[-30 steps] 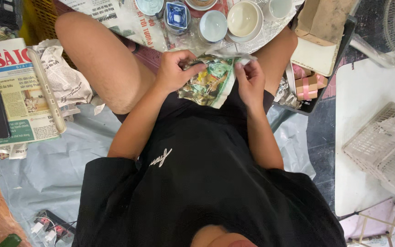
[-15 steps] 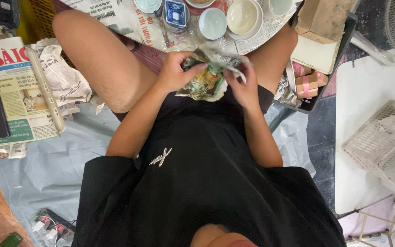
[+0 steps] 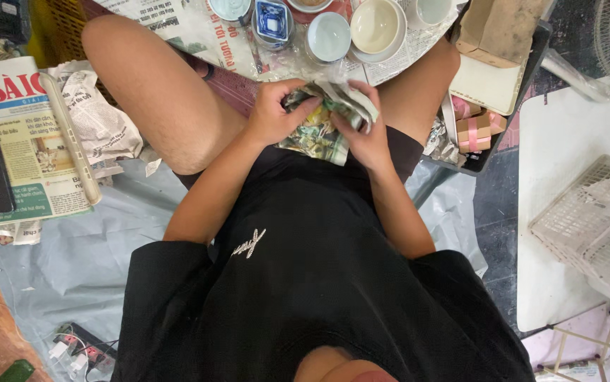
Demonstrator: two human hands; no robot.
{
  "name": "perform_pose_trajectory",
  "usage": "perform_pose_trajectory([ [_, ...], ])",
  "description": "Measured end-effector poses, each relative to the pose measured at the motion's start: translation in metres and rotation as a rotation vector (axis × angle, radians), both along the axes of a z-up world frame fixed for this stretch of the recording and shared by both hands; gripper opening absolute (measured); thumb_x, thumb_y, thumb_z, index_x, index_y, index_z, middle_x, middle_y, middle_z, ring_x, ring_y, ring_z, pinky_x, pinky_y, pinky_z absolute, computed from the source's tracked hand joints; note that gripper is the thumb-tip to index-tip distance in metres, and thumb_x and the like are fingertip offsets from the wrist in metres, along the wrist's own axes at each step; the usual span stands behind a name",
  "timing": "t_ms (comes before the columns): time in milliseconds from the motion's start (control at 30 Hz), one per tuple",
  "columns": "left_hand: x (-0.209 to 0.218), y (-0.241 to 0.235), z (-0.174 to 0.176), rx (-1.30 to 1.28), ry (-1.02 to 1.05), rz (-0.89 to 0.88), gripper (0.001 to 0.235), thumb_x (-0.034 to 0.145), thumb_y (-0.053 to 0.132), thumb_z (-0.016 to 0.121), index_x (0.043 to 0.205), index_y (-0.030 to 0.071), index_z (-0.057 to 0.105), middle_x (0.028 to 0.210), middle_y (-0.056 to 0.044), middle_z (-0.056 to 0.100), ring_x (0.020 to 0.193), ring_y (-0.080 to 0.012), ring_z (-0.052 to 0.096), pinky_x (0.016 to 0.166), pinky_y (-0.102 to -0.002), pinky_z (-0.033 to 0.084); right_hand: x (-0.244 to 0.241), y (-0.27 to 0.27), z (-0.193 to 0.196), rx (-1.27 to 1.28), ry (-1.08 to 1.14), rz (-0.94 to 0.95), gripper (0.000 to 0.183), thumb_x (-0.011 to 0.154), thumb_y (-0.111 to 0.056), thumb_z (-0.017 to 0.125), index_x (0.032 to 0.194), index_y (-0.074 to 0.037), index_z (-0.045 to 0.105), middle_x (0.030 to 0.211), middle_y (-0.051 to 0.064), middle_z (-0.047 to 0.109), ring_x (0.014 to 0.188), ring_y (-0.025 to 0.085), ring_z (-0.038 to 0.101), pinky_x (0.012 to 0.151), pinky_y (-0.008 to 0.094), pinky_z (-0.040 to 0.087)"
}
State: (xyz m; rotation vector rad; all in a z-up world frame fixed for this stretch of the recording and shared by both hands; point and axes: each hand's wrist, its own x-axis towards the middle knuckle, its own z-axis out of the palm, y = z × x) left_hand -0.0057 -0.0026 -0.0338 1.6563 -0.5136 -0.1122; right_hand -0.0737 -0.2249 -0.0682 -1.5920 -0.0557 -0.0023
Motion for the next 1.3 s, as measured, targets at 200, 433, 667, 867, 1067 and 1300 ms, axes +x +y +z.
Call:
perform_pose_trajectory([
  [200,0.004,0.005,-0.011,0.009,0.048,0.063,0.011,0.098,0.007,0.076,0.104,-0.001,0.074,0.082,-0.005,0.074,0.068,-0.0053,0.06,0.063,-0.025,0.049,0.004,-0.007,-0.016,0.253,0.212,-0.087,0.018,0.106,-0.001,0.064,0.124,-0.001,0.064,0.11,0.001,0.071,0.101,0.009,0.063,0.089,0.024,0.052],
  [433,0.003,0.005,-0.022,-0.001,0.256,-0.002,0.016,0.099,0.006,0.08,0.093,-0.001,0.067,0.078,0.0,0.066,0.062,-0.0016,0.05,0.053,-0.02,0.037,0.006,-0.042,-0.005,0.196,0.123,-0.141,0.019,0.103,0.003,0.069,0.12,-0.003,0.063,0.106,0.002,0.069,0.088,0.008,0.058,0.076,0.022,0.047],
  [667,0.008,0.007,-0.025,-0.213,0.273,-0.17,0.025,0.088,-0.018,0.059,0.102,-0.003,0.074,0.121,-0.013,0.072,0.085,-0.0061,0.066,0.063,-0.019,0.047,0.006,-0.047,-0.009,0.145,-0.059,-0.139,0.012,0.1,0.009,0.063,0.109,0.002,0.066,0.121,0.012,0.067,0.11,0.018,0.067,0.097,0.03,0.055],
  [867,0.012,0.01,-0.028,-0.178,0.11,-0.149,0.034,0.081,-0.024,0.047,0.085,-0.002,0.071,0.124,-0.017,0.072,0.097,-0.0148,0.07,0.073,-0.023,0.051,0.006,-0.041,0.006,0.256,-0.07,-0.07,0.02,0.103,0.01,0.05,0.105,0.003,0.068,0.132,0.017,0.066,0.122,0.02,0.063,0.109,0.031,0.049],
  [1067,0.014,0.015,-0.017,0.012,-0.13,-0.098,0.028,0.076,-0.022,0.054,0.079,-0.001,0.073,0.118,-0.016,0.077,0.099,-0.0216,0.074,0.078,-0.03,0.055,0.006,-0.04,0.023,0.194,0.003,0.019,0.019,0.096,0.005,0.052,0.105,0.001,0.068,0.132,0.016,0.064,0.111,0.018,0.064,0.1,0.03,0.053],
  [1300,0.016,0.021,0.011,-0.101,-0.127,-0.377,0.04,0.078,0.001,0.059,0.117,0.003,0.068,0.12,-0.019,0.071,0.103,-0.0238,0.072,0.089,-0.031,0.058,0.003,-0.03,0.013,0.094,-0.136,-0.088,0.043,0.099,0.017,0.07,0.134,0.0,0.053,0.124,0.01,0.064,0.12,0.02,0.063,0.108,0.033,0.053],
])
